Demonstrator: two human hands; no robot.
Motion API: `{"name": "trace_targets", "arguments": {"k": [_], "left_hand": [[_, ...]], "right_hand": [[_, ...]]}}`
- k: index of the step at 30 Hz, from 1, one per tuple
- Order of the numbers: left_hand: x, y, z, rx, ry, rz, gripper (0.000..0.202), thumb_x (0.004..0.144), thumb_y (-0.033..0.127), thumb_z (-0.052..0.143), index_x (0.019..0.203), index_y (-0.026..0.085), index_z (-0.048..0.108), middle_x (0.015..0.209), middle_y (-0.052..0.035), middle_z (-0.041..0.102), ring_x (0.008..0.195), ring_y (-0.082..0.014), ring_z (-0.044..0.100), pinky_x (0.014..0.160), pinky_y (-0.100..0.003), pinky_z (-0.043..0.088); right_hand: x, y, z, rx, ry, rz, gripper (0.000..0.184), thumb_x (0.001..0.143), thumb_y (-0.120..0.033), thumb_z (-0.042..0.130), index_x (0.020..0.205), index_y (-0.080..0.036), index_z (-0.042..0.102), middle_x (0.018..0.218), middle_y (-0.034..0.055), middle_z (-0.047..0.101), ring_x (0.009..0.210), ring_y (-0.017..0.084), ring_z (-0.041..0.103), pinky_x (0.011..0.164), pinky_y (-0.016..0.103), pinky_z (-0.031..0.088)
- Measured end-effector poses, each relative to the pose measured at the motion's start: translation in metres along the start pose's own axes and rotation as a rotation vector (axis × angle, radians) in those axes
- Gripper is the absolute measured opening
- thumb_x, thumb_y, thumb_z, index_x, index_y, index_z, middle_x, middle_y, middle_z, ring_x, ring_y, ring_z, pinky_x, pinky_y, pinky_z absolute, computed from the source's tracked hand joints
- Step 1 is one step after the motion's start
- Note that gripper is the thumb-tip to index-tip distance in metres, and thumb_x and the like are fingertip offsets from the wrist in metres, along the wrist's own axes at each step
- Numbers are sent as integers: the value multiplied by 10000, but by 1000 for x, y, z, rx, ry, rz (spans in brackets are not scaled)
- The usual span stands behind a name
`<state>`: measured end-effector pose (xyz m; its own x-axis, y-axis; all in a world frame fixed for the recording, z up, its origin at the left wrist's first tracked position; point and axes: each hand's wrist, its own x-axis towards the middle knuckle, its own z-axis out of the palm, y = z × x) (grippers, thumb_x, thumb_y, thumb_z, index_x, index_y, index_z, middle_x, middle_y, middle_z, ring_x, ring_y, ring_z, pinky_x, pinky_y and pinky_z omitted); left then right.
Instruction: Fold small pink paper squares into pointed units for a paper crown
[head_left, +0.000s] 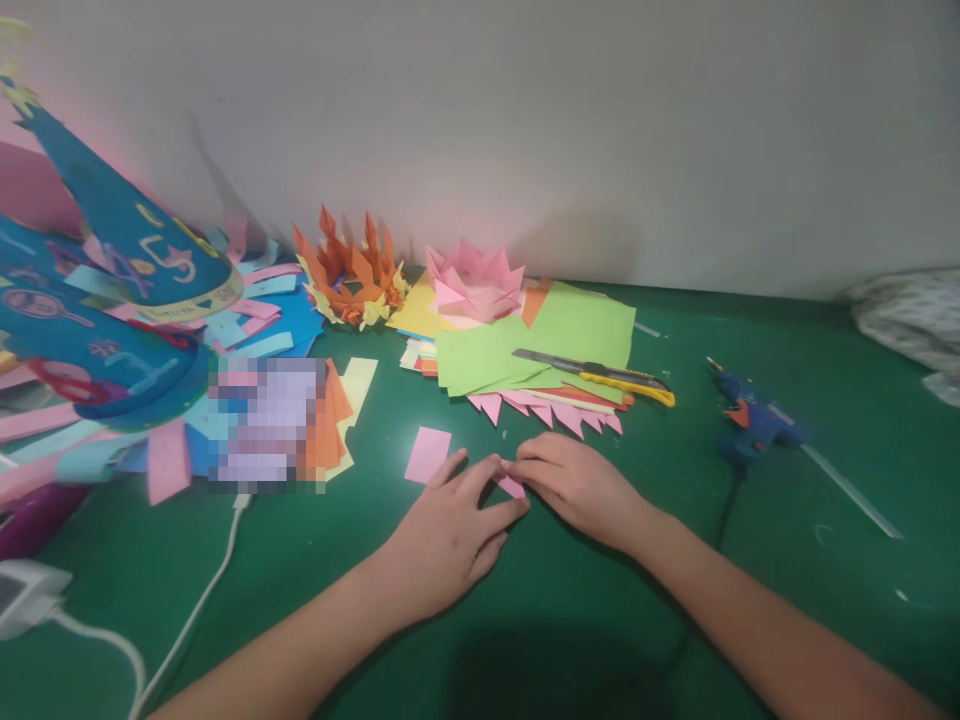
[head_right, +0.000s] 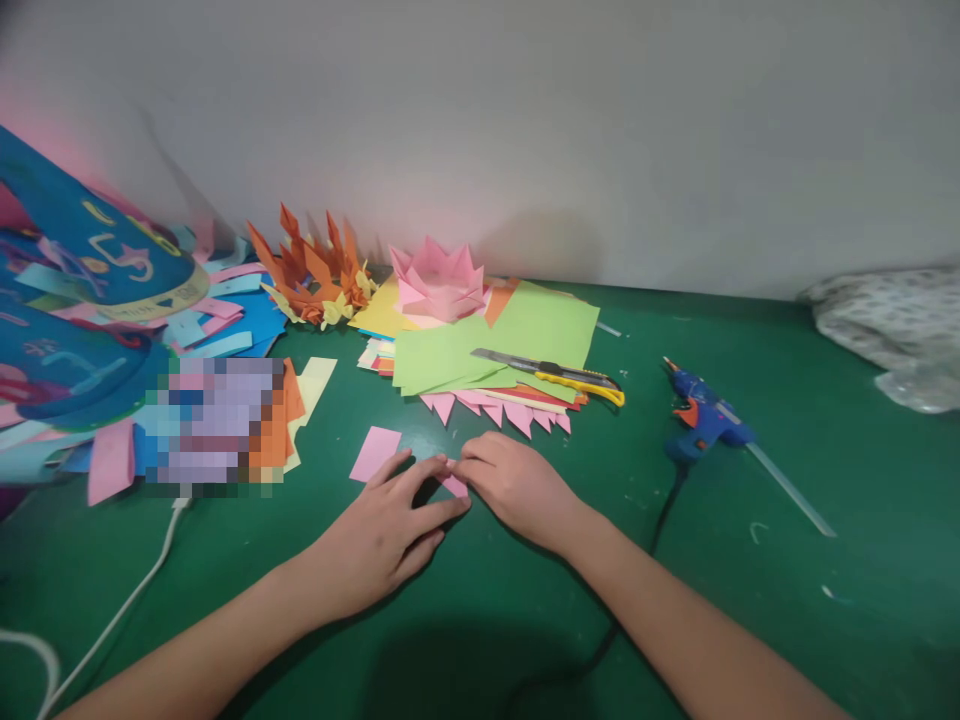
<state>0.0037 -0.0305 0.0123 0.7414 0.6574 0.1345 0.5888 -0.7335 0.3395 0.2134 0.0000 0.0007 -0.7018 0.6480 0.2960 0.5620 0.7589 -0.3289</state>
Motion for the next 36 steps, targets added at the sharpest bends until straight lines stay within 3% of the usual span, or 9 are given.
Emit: {"name": "trace_targets", "arguments": {"k": [5, 8, 20, 27, 36], "left_hand": [[0, 0, 0, -10, 1, 11, 300, 903, 203, 411, 1179, 244, 521, 1304, -100, 438, 1207, -223, 431, 1072, -489, 270], [0, 0, -1, -8, -10, 20, 298, 909, 206, 403, 1183, 236, 517, 1320, -106, 432, 1235, -227, 407, 1077, -489, 261], [0, 1, -3, -24, -3, 19, 308, 903, 199, 419, 1192, 243, 518, 1267, -89, 460, 1214, -213, 427, 1085, -470, 261], [0, 2, -4, -34, -3, -8, 323, 884, 186, 435, 1185, 259, 529, 1246, -96, 435, 1121, -222, 476, 1066, -503, 286], [0, 1, -3, -35, 20, -3, 339, 870, 175, 457, 1192, 248, 535, 1230, -105, 443, 1105, -231, 480, 1041, -494, 336]], "right_hand": [[0, 2, 1, 45, 76, 82, 195, 923, -185, 442, 936, -164, 636, 872, 74, 645, 819, 184, 566, 731, 324, 479], [0, 2, -1, 34, 86, 49, 211, 931, -183, 426, 937, -165, 636, 869, 74, 645, 814, 182, 569, 722, 323, 478], [-3, 3, -5, -142, -18, 4, 250, 927, -161, 398, 908, -145, 647, 849, 86, 613, 785, 189, 530, 677, 308, 444], [-4, 3, -3, -40, 53, 51, 214, 925, -199, 446, 992, -164, 646, 899, 82, 638, 837, 184, 559, 730, 311, 461], [0, -1, -8, -35, -23, -14, 246, 934, -214, 429, 1001, -179, 663, 943, 92, 628, 835, 175, 558, 725, 312, 459]]}}
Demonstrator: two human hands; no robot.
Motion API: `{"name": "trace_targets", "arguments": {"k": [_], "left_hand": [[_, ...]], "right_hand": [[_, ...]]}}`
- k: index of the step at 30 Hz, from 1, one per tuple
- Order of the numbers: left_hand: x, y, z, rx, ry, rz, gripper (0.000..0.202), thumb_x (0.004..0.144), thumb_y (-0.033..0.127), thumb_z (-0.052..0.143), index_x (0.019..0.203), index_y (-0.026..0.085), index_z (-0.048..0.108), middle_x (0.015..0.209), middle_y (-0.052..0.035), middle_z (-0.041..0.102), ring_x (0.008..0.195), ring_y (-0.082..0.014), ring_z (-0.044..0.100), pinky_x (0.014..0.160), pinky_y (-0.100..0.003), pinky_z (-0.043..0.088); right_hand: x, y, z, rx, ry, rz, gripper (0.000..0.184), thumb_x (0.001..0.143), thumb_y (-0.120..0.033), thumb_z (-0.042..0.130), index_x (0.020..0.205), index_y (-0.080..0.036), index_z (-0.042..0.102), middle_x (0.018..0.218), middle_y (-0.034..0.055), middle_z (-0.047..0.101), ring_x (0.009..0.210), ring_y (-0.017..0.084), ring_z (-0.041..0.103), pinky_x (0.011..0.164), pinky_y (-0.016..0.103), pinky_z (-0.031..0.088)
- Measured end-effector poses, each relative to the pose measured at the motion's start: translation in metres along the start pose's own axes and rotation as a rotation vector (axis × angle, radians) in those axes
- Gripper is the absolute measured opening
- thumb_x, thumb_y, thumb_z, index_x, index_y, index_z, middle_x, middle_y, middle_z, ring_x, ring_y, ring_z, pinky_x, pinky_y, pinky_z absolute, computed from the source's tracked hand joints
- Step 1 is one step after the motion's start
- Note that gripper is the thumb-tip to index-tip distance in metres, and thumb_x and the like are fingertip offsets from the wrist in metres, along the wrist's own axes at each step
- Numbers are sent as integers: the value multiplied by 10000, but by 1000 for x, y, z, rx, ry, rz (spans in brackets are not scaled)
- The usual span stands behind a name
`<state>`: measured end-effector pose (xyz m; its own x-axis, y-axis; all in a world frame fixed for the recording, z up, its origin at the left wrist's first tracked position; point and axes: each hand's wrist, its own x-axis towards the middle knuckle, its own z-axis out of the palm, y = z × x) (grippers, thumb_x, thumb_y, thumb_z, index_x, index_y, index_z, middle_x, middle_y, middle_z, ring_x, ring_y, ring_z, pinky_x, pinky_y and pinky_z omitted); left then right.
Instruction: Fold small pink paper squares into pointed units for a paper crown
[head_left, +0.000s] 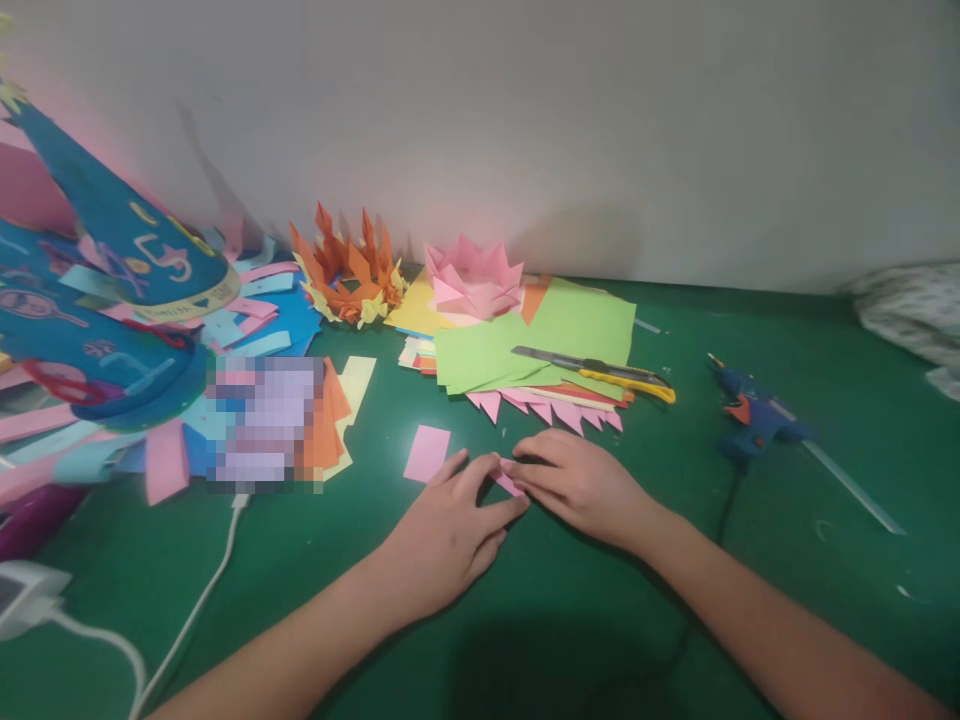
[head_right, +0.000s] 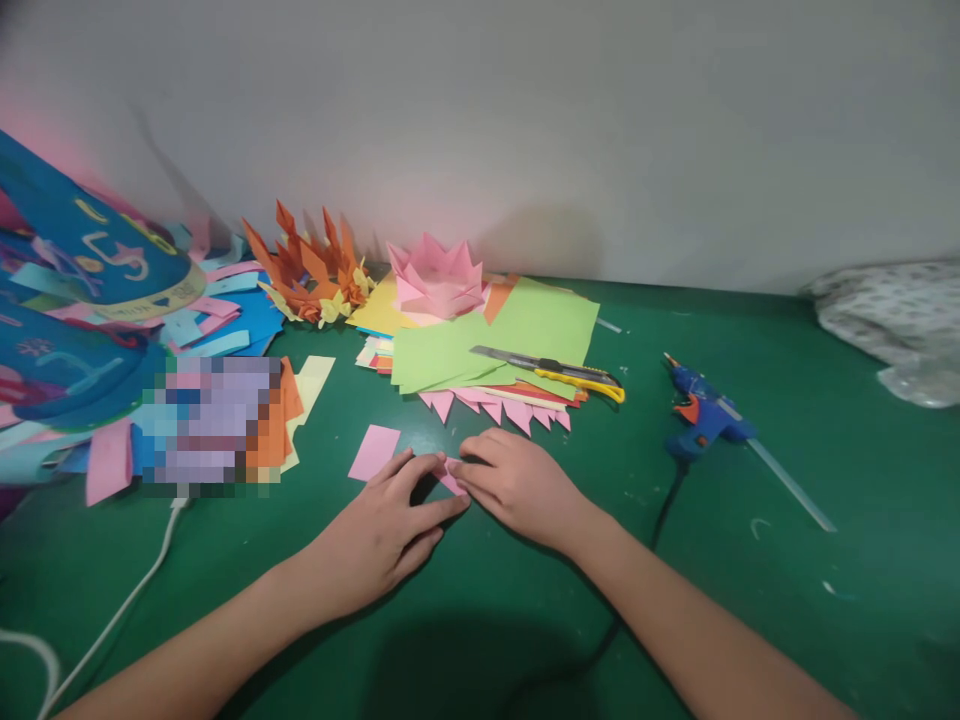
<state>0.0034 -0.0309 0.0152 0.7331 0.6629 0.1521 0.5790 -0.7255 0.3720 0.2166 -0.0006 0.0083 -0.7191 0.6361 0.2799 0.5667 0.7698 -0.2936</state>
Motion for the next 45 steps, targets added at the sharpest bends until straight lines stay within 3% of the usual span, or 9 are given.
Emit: {"name": "trace_targets", "arguments": {"k": [6, 10, 21, 28, 37, 45], "left_hand": [[0, -1, 0, -4, -40, 7, 325, 899, 193, 417, 1204, 249, 514, 1277, -95, 436, 1175, -219, 453, 1074, -501, 279], [0, -1, 0, 1, -26, 18, 318, 896, 191, 426, 1196, 241, 519, 1269, -97, 454, 1189, -225, 447, 1073, -501, 282], [0, -1, 0, 22, -37, 24, 309, 906, 204, 412, 1193, 244, 520, 1259, -99, 458, 1218, -218, 421, 1098, -483, 230], [3, 0, 0, 28, 22, 25, 345, 881, 226, 468, 1224, 223, 490, 1220, -99, 497, 1119, -250, 464, 976, -447, 375], [2, -2, 1, -175, 105, -90, 287, 845, 23, 332, 1050, 151, 486, 1040, -85, 603, 964, -211, 520, 854, -371, 404], [4, -16, -3, -134, 75, -56, 366, 841, 12, 327, 1087, 172, 545, 1121, -63, 599, 1075, -195, 486, 954, -384, 321]], "right_hand": [[1, 1, 0, 76, 3, 26, 229, 914, -185, 450, 966, -174, 673, 930, 87, 632, 837, 178, 565, 732, 326, 473], [1, 3, 0, 123, 74, 56, 217, 901, -179, 469, 918, -182, 685, 905, 82, 647, 832, 179, 580, 726, 330, 482], [-2, 1, 1, 4, 69, 20, 233, 903, -152, 433, 936, -146, 663, 899, 101, 664, 833, 204, 581, 742, 366, 508], [-4, -3, -1, 119, 189, 85, 152, 885, -204, 513, 969, -190, 638, 952, 77, 669, 897, 196, 590, 805, 363, 490], [3, -3, -3, 217, -32, 154, 100, 890, -247, 518, 948, -204, 587, 964, 52, 653, 918, 178, 580, 826, 335, 461], [3, 5, -1, 209, -7, 6, 223, 940, -231, 429, 908, -217, 649, 985, 59, 655, 923, 170, 578, 837, 330, 447]]}}
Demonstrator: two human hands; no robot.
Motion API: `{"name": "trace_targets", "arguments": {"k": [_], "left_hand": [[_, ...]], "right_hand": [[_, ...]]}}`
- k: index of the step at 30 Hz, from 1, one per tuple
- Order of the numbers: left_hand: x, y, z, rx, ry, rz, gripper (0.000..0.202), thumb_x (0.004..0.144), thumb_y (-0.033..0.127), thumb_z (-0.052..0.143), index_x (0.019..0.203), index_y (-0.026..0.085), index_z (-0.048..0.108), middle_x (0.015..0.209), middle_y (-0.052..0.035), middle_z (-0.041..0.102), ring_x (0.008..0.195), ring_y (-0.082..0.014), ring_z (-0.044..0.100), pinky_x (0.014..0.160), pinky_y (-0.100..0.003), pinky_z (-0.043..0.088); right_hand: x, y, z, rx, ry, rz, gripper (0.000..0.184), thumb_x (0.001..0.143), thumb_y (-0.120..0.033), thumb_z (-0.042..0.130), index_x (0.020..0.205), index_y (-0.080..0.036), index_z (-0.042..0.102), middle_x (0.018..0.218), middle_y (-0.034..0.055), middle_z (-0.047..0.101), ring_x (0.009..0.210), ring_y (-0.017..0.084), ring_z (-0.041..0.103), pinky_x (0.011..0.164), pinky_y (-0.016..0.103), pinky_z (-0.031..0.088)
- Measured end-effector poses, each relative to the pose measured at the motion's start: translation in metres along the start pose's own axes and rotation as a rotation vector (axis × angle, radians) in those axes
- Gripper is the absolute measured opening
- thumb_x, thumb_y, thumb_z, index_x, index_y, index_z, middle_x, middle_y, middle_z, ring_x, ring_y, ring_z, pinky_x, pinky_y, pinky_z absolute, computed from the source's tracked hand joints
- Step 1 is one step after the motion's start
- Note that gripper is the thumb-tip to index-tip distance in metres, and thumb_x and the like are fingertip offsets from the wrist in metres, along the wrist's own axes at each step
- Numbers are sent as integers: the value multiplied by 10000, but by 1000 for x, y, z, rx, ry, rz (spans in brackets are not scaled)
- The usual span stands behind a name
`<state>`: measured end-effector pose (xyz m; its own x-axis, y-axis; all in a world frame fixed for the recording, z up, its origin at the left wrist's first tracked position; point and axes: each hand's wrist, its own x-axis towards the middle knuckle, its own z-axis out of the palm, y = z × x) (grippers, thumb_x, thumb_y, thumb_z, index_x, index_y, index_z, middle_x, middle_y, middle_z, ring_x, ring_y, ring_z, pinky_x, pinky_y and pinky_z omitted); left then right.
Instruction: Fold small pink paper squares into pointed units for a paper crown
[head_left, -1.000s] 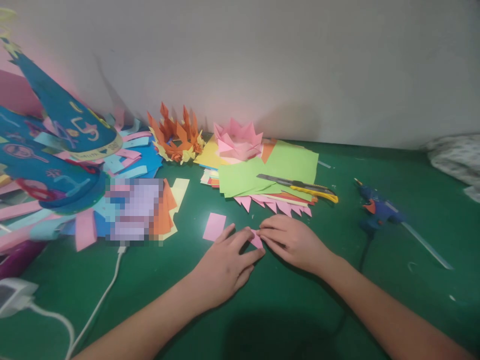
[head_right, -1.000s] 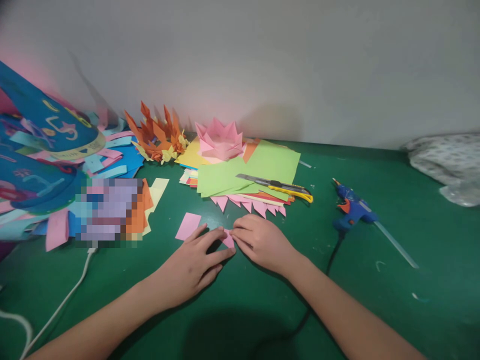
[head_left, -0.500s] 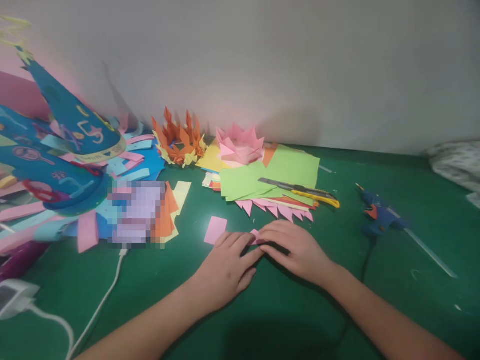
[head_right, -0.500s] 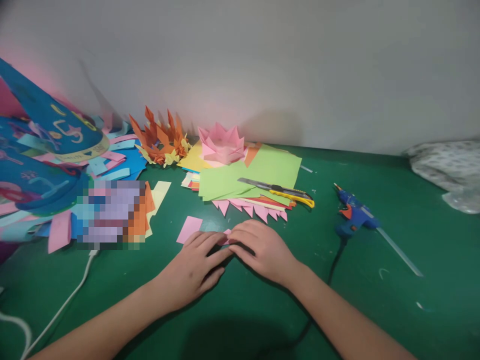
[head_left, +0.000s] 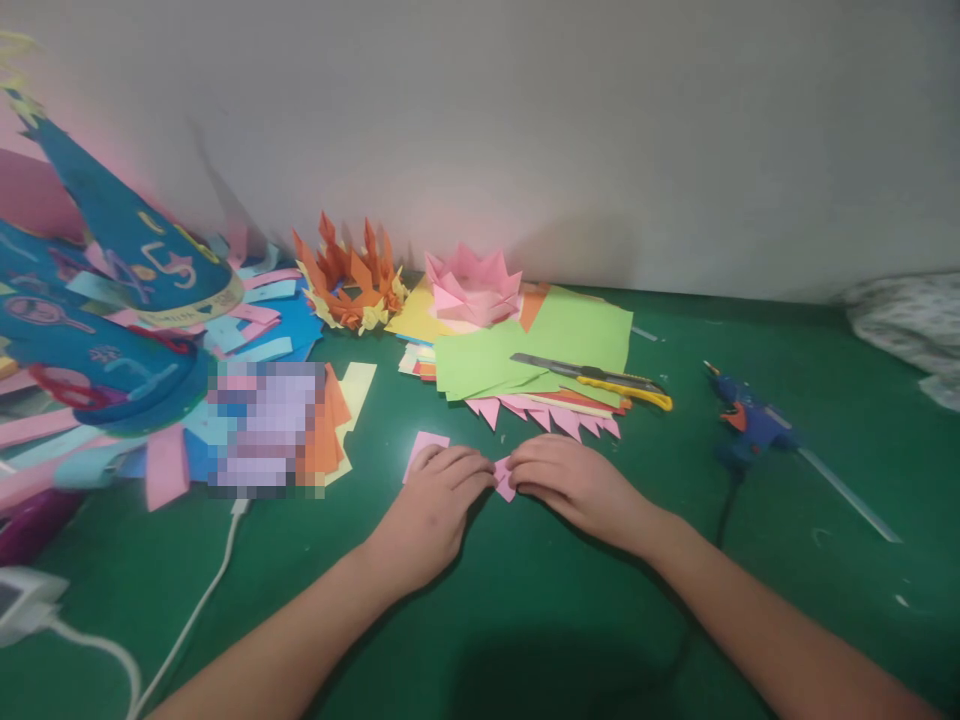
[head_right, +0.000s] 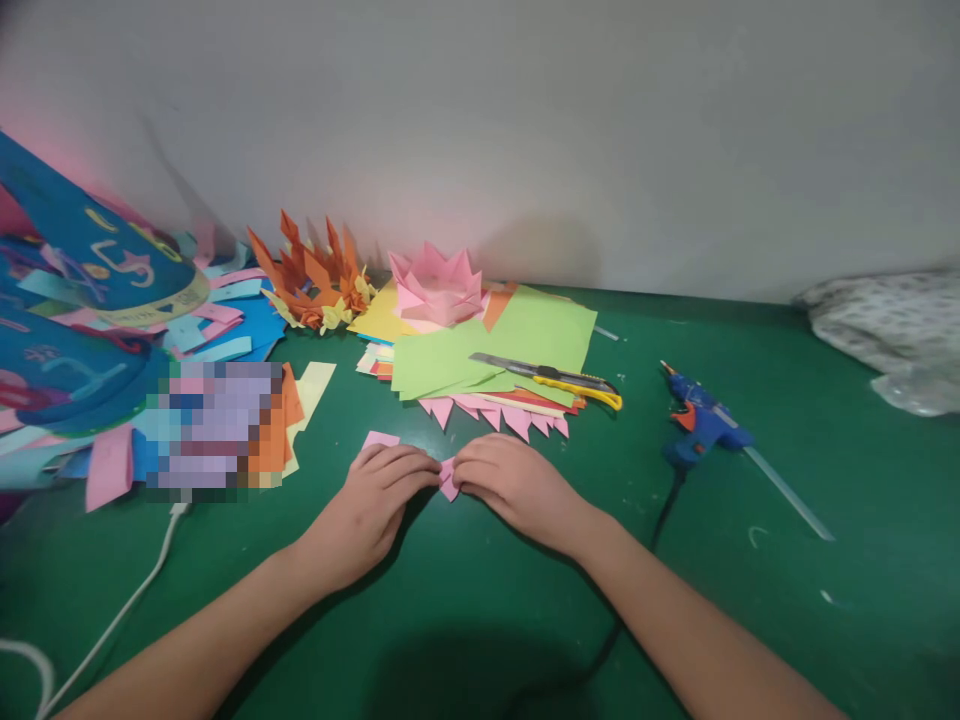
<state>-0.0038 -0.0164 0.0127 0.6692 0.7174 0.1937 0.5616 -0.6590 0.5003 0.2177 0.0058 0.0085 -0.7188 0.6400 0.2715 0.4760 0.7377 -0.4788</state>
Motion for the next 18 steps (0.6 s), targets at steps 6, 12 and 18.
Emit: {"name": "trace_targets", "arguments": {"k": [6, 12, 18], "left_hand": [[0, -8, 1, 53, -75, 63, 401, 842, 16, 347, 1163, 178, 525, 1205, -58, 576, 1187, -192, 429, 1011, -384, 282], [-2, -8, 1, 63, -96, 80, 387, 859, 36, 361, 1177, 191, 519, 1203, -54, 574, 1177, -186, 436, 1020, -382, 270], [-1, -5, 0, 77, -74, 81, 365, 859, 42, 361, 1119, 206, 557, 1136, -53, 597, 1114, -186, 471, 1018, -405, 269]], "right_hand": [[-2, 1, 0, -32, -9, 1, 204, 928, -265, 466, 918, -228, 667, 996, 51, 652, 927, 173, 567, 839, 343, 446], [-2, -2, 1, -47, 6, 9, 200, 922, -236, 464, 906, -219, 662, 989, 62, 632, 924, 176, 558, 827, 343, 443], [-1, -7, 2, -14, 25, 72, 182, 886, -193, 479, 826, -192, 651, 858, 70, 582, 829, 182, 529, 745, 327, 436]]}}
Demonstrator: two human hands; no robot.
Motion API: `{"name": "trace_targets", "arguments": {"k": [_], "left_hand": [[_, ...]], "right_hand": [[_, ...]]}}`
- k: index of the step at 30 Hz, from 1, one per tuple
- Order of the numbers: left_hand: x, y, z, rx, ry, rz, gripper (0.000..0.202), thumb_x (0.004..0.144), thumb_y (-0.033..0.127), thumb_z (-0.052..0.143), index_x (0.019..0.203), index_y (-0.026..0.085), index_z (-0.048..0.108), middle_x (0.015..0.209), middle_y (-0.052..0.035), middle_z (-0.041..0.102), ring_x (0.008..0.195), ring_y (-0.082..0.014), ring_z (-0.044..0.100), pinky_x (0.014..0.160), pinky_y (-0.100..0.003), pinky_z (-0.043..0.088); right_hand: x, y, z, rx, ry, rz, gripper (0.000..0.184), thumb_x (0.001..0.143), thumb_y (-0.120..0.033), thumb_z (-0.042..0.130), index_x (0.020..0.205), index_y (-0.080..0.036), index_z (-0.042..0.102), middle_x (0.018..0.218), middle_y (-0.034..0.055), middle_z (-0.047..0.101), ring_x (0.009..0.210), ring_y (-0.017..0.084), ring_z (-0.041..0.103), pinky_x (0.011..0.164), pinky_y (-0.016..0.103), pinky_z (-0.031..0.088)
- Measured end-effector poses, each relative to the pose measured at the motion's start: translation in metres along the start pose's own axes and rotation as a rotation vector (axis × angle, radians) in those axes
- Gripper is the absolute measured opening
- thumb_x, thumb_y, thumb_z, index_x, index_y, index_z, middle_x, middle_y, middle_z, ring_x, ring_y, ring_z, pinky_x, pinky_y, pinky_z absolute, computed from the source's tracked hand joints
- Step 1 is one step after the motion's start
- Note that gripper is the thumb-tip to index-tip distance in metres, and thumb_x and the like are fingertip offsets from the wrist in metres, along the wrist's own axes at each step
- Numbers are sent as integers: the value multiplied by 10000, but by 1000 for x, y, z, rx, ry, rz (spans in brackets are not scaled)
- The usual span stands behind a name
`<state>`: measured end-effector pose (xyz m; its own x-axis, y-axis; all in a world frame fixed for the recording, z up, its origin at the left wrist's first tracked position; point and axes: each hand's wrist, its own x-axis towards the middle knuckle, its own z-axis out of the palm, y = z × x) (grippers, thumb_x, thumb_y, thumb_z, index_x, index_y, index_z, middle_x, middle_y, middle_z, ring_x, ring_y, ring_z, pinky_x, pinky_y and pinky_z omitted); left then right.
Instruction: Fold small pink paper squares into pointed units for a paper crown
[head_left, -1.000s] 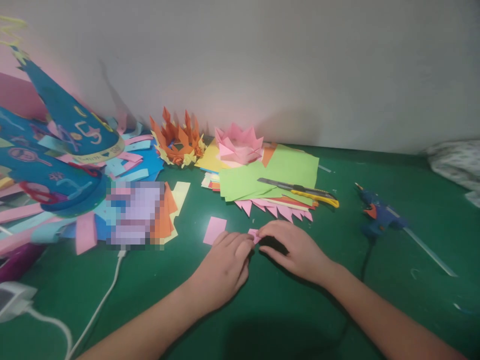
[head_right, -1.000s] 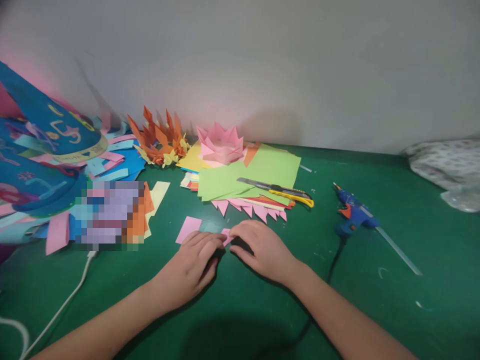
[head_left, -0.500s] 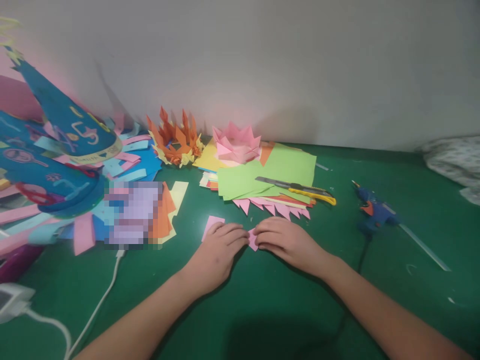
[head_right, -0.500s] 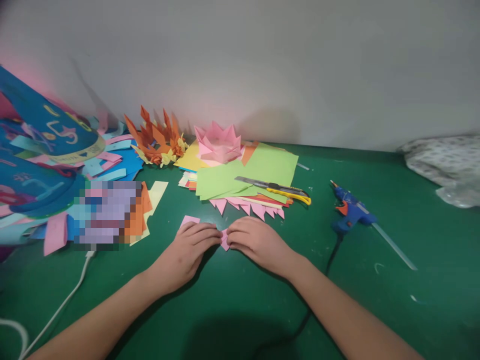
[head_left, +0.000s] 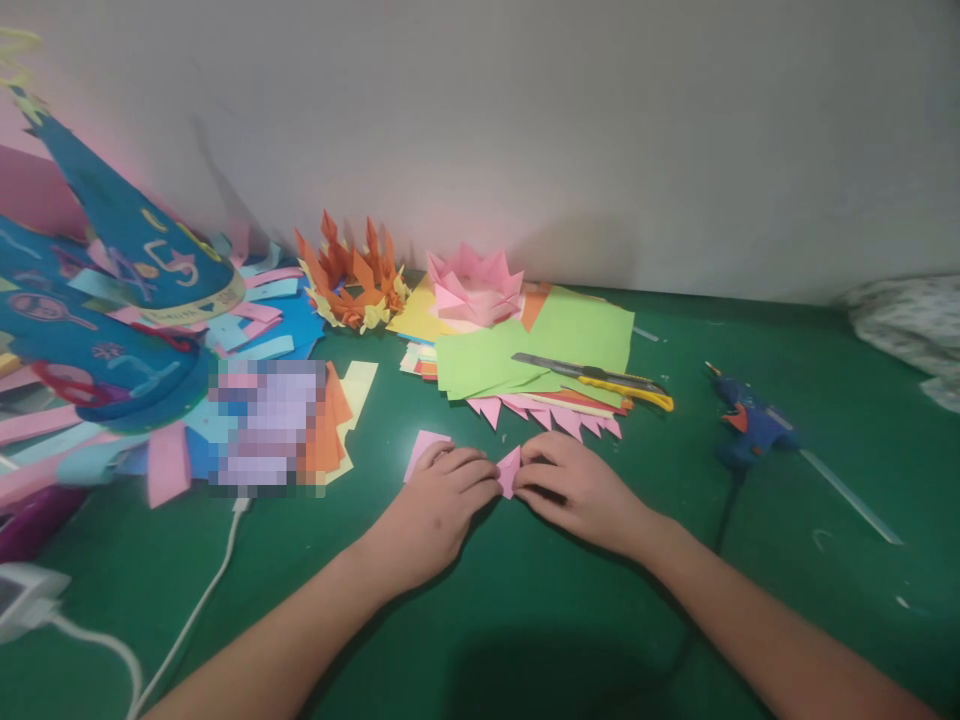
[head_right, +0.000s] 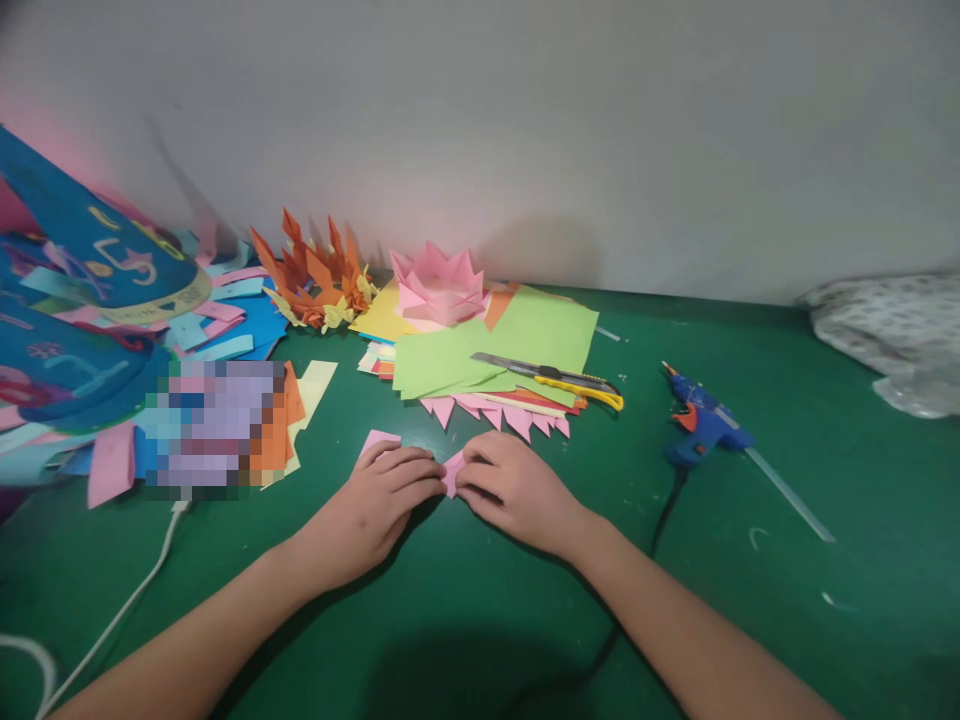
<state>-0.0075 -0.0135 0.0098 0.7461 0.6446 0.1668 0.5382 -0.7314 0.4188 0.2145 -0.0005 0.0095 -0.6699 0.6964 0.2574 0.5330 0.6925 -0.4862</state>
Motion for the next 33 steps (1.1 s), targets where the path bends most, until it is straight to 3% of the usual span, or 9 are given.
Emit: {"name": "trace_targets", "arguments": {"k": [6, 11, 24, 33], "left_hand": [[1, 3, -1, -15, -19, 5, 350, 860, 43, 378, 1137, 185, 538, 1133, -48, 593, 1111, -173, 465, 1001, -365, 308], [1, 3, -1, -67, -24, -15, 353, 852, 32, 372, 1129, 178, 534, 1141, -44, 596, 1103, -173, 474, 1000, -366, 313], [2, 1, -2, -149, 27, -65, 426, 784, -15, 348, 1087, 195, 562, 1133, -42, 618, 1051, -180, 515, 989, -396, 324], [3, 3, -3, -91, 2, -44, 425, 785, -11, 369, 1105, 197, 556, 1140, -37, 609, 1061, -173, 497, 996, -388, 312]], "right_hand": [[1, 1, 0, 101, 3, -2, 147, 871, -155, 484, 865, -196, 626, 854, 48, 632, 831, 169, 544, 777, 322, 428], [-1, 5, -4, 114, -44, 2, 123, 893, -274, 522, 882, -198, 618, 872, 49, 650, 848, 173, 559, 777, 316, 446], [-2, 7, 0, -138, 11, -169, 181, 920, -227, 472, 910, -174, 645, 880, 61, 658, 832, 170, 562, 779, 326, 472], [0, 2, 4, -59, 41, -19, 194, 928, -234, 450, 864, -178, 624, 827, 61, 613, 788, 172, 529, 709, 309, 449]]}}
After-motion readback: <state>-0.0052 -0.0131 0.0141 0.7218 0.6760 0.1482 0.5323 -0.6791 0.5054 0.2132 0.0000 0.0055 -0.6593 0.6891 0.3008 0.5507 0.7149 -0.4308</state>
